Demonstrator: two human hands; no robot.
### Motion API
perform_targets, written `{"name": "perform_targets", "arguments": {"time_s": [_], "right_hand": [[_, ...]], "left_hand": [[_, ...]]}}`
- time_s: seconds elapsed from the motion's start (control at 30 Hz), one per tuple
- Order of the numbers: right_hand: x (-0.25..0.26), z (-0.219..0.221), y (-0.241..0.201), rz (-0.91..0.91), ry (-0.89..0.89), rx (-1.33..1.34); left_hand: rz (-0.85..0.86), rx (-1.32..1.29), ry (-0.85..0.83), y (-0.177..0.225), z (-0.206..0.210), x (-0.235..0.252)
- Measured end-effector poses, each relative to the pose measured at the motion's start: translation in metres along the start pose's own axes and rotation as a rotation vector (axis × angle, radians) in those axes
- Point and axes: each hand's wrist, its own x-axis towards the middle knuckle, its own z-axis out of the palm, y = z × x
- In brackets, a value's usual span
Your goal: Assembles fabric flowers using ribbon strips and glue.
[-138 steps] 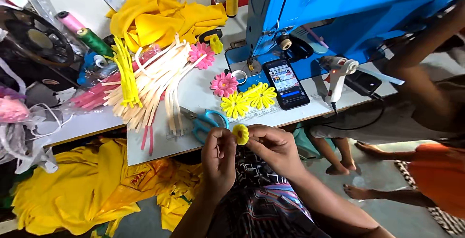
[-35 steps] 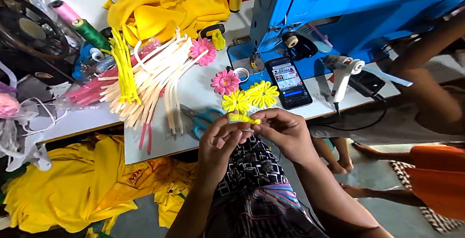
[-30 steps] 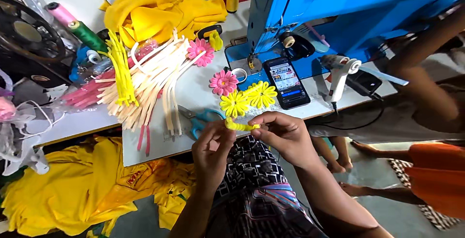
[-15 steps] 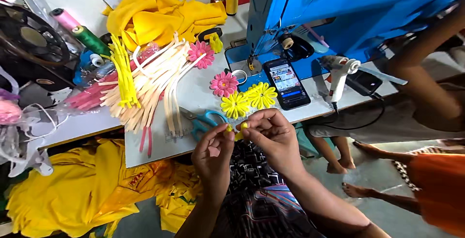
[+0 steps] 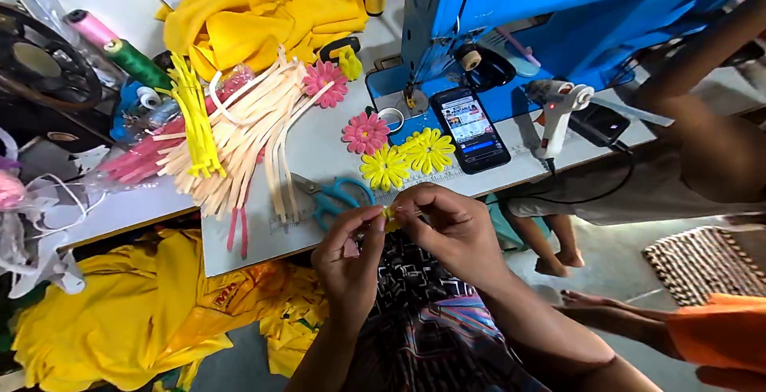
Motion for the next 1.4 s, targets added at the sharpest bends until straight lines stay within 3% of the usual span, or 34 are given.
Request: {"name": "perform_targets", "arguments": {"time_s": [0.13, 0.47, 0.63, 0.73, 0.83, 0.93, 1.2, 1.4], "right_hand": [[0.004, -0.007, -0.002, -0.032, -0.068, -0.088], [0.009, -0.025, -0.003, -0.006, -0.228, -0.204], [0.007, -0.029, -0.002, 0.085, -0.218, -0.27], [0.006, -0.023, -0.002, 0.101, -0.177, -0.353], [0.003, -0.015, -0.002, 0.095, -0.134, -0.412], [0.002, -0.011, -0.001, 0.104, -0.129, -0.312], [0.003, -0.017, -0.002, 0.175, -0.056, -0.025], [0.002, -0.016, 0.0, 0.168, -0.025, 0.027]], "left_hand": [[-0.009, 0.045, -0.069, 0.002, -0.004, 0.004], [-0.279, 0.055, -0.206, 0.011, -0.015, 0.014], [0.052, 0.496, -0.284, 0.004, -0.011, 0.009], [0.278, 0.706, -0.229, -0.007, -0.003, 0.005], [0.39, 0.789, -0.159, -0.015, 0.001, 0.002], [0.36, 0.693, -0.097, -0.017, 0.0, 0.003], [-0.057, 0.124, -0.141, 0.0, -0.002, 0.01], [-0.13, 0.051, -0.086, 0.004, 0.0, 0.011]]}}
